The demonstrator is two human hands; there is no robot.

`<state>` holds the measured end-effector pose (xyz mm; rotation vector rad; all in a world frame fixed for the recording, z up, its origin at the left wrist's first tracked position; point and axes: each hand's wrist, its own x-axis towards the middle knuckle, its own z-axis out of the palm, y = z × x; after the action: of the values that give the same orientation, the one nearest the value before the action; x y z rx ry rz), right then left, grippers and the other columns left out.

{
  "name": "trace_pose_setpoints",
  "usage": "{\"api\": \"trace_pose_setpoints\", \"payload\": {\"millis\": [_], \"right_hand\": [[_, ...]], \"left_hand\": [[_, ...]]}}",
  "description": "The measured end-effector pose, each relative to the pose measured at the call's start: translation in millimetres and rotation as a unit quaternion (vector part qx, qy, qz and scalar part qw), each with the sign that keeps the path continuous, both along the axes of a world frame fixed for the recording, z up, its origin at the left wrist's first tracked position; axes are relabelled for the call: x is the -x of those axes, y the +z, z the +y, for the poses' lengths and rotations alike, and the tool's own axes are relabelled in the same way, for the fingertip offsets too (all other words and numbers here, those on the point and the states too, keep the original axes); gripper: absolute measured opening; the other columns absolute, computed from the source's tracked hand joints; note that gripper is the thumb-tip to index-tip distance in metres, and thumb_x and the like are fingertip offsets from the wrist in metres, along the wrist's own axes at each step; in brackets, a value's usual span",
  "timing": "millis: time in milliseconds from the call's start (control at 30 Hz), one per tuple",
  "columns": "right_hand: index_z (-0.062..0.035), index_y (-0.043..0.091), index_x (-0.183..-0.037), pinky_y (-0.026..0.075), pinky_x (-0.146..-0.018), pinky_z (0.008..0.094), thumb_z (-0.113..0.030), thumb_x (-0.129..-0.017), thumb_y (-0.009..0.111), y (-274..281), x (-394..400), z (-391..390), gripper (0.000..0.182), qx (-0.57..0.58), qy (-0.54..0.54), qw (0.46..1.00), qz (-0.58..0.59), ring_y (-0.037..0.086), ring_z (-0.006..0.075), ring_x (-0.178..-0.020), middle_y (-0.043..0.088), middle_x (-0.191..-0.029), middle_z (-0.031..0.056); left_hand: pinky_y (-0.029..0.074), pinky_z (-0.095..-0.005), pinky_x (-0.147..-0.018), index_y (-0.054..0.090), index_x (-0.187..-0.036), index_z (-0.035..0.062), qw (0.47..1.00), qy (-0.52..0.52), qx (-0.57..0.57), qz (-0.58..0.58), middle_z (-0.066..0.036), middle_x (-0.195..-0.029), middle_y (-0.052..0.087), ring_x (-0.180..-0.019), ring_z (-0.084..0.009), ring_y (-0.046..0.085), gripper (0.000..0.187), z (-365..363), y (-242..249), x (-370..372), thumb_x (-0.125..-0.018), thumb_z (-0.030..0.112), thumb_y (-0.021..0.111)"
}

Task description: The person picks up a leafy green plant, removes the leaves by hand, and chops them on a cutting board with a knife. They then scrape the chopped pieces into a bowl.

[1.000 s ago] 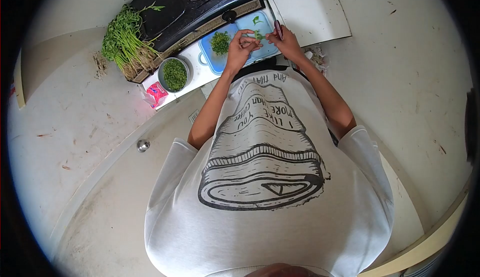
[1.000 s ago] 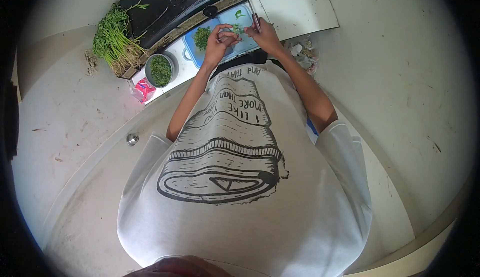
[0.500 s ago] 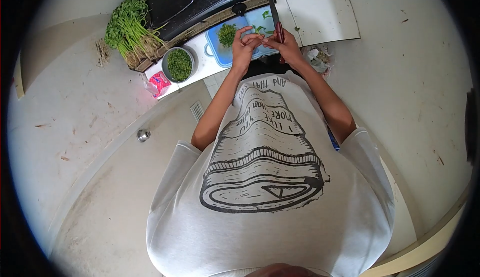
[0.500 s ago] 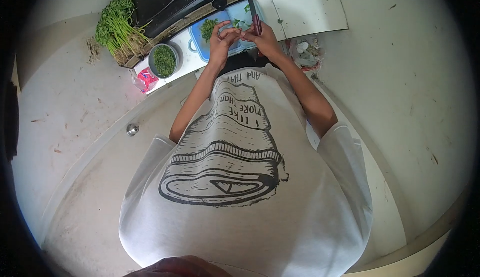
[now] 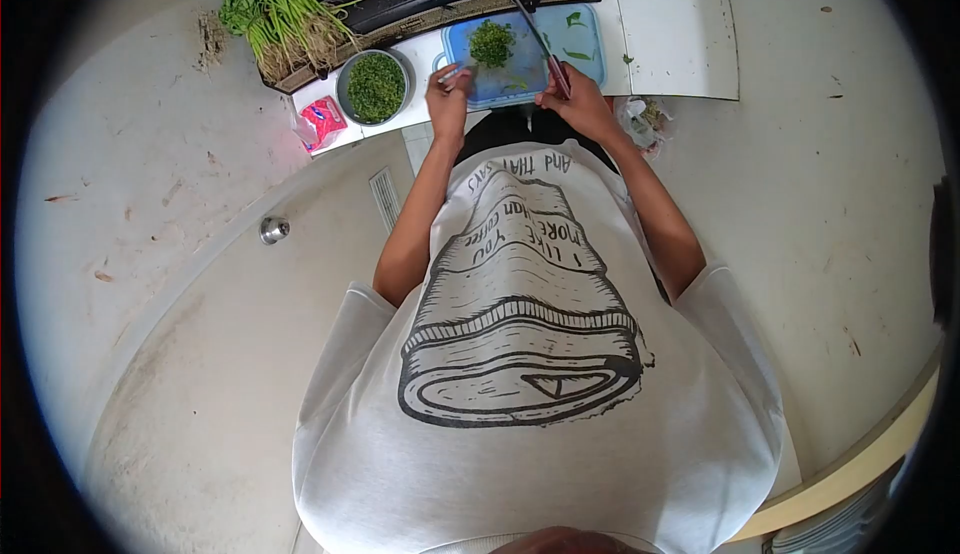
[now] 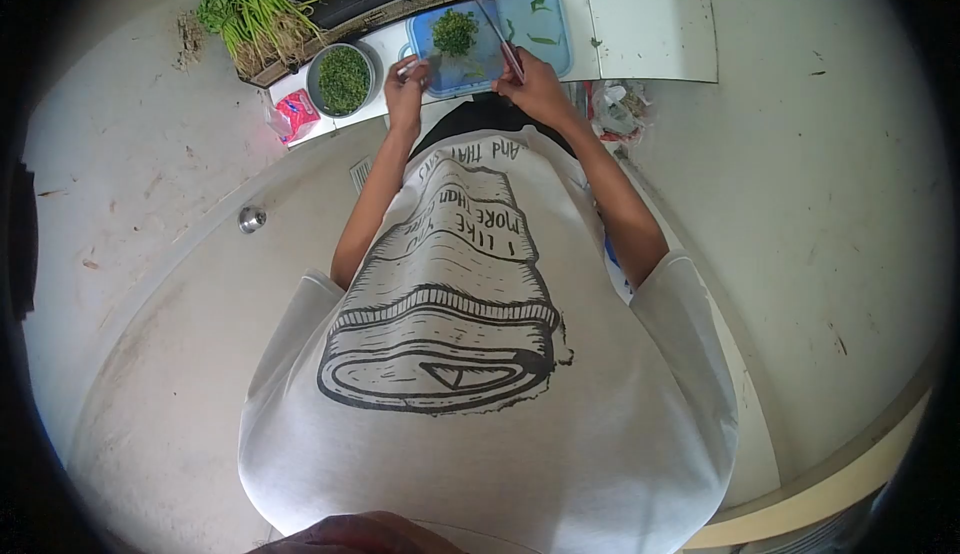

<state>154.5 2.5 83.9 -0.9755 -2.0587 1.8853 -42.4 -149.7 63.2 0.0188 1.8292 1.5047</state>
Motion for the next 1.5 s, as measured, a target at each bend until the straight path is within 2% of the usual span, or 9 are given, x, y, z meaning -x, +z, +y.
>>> {"api": "trace_pose_setpoints", "payload": {"millis": [33, 100, 233, 367, 633, 700, 800, 1033, 1500], "right_hand": [[-0.0017, 0.054, -0.097, 0.055, -0.073, 0.0324, -0.013, -0.088, 0.079, 5.0, 5.1, 0.6, 0.029, -0.034, 0.022, 0.999, -0.017, 0.072, 0.0183, -0.079, 0.070, -0.084, 0.0101], [-0.0015, 0.055, -0.097, 0.055, -0.072, 0.0327, -0.013, -0.088, 0.079, 14.6, 12.0, -4.7, 0.028, -0.075, 0.044, 0.995, -0.040, 0.072, 0.0191, -0.079, 0.071, -0.085, 0.0104], [-0.0023, 0.056, -0.097, 0.055, -0.079, 0.0308, -0.005, -0.090, 0.076, 15.5, 21.1, -7.1, 0.022, -0.011, 0.077, 0.996, -0.038, 0.072, 0.0152, -0.088, 0.070, -0.087, 0.0073], [-0.0024, 0.056, -0.098, 0.054, -0.079, 0.0302, -0.005, -0.090, 0.076, 8.3, 20.8, -14.1, 0.021, -0.037, 0.083, 0.994, -0.055, 0.071, 0.0143, -0.085, 0.070, -0.087, 0.0069], [-0.0015, 0.061, -0.095, 0.051, -0.066, 0.0333, -0.028, -0.101, 0.069, 7.3, 20.4, -29.3, 0.028, -0.076, 0.025, 0.986, -0.145, 0.066, 0.0187, -0.068, 0.067, -0.074, 0.0090], [0.0009, 0.063, -0.100, 0.052, -0.069, 0.0449, -0.038, -0.103, 0.062, -6.8, 14.3, -21.9, 0.039, -0.184, 0.009, 0.970, -0.157, 0.067, 0.0425, -0.073, 0.067, -0.076, 0.0223], [0.0004, 0.064, -0.102, 0.051, -0.072, 0.0507, -0.042, -0.104, 0.058, -13.7, 6.5, -28.9, 0.043, -0.213, 0.047, 0.960, -0.177, 0.065, 0.0494, -0.081, 0.068, -0.081, 0.0263], [-0.0017, 0.065, -0.109, 0.052, -0.076, 0.0583, -0.044, -0.104, 0.054, -45.5, 1.1, -17.3, 0.045, -0.238, 0.123, 0.937, -0.225, 0.068, 0.0495, -0.086, 0.070, -0.086, 0.0288], [-0.0018, 0.064, -0.108, 0.055, -0.070, 0.0580, -0.046, -0.104, 0.053, -51.7, 4.7, -0.5, 0.046, -0.311, 0.177, 0.901, -0.243, 0.070, 0.0483, -0.079, 0.070, -0.080, 0.0277]], "left_hand": [[0.054, -0.0353, -0.095, 0.058, -0.131, 0.0033, 1.000, 0.001, -0.003, -0.005, -0.014, -0.117, 0.069, -0.113, -0.0237, 0.066, 0.037, -1.1, 2.8, 1.9, -0.095, 0.005, 0.069], [0.054, -0.0368, -0.093, 0.068, -0.119, 0.0030, 0.929, -0.205, -0.051, 0.304, -0.013, -0.118, 0.072, -0.111, -0.0253, 0.068, 0.026, -8.8, 21.2, 0.1, -0.093, 0.005, 0.071], [0.049, -0.0384, -0.101, 0.071, -0.114, 0.0036, 0.869, -0.381, -0.115, 0.295, -0.015, -0.118, 0.071, -0.115, -0.0327, 0.066, 0.022, -4.6, 45.0, -13.8, -0.092, 0.006, 0.071], [0.053, -0.0407, -0.092, 0.070, -0.108, 0.0010, 0.855, -0.435, -0.083, 0.271, -0.013, -0.100, 0.075, -0.101, -0.0340, 0.070, 0.015, -12.7, 28.3, -7.3, -0.095, 0.008, 0.069], [0.057, -0.0382, -0.077, 0.071, -0.103, 0.0003, 0.933, -0.296, -0.083, 0.190, -0.016, -0.092, 0.073, -0.083, -0.0326, 0.072, 0.011, -27.5, -38.8, -10.3, -0.093, 0.004, 0.069], [0.056, -0.0384, -0.077, 0.072, -0.101, 0.0005, 0.945, -0.248, -0.057, 0.203, -0.017, -0.091, 0.072, -0.083, -0.0327, 0.072, 0.011, -15.3, -66.4, -4.6, -0.092, 0.003, 0.070], [0.057, -0.0408, -0.077, 0.075, -0.099, 0.0007, 0.933, -0.208, -0.006, 0.294, -0.018, -0.092, 0.072, -0.083, -0.0327, 0.072, 0.012, -13.6, -87.3, 5.0, -0.087, 0.003, 0.074], [0.058, -0.0393, -0.075, 0.076, -0.101, 0.0011, 0.909, -0.206, 0.003, 0.363, -0.018, -0.092, 0.073, -0.081, -0.0292, 0.073, 0.014, 5.9, -95.0, 11.3, -0.089, 0.006, 0.073], [0.056, -0.0487, -0.076, 0.073, -0.106, 0.0035, 0.878, -0.214, 0.033, 0.427, -0.019, -0.094, 0.065, -0.081, -0.0401, 0.067, 0.018, 24.1, -93.8, -4.7, -0.091, 0.005, 0.064]]}}
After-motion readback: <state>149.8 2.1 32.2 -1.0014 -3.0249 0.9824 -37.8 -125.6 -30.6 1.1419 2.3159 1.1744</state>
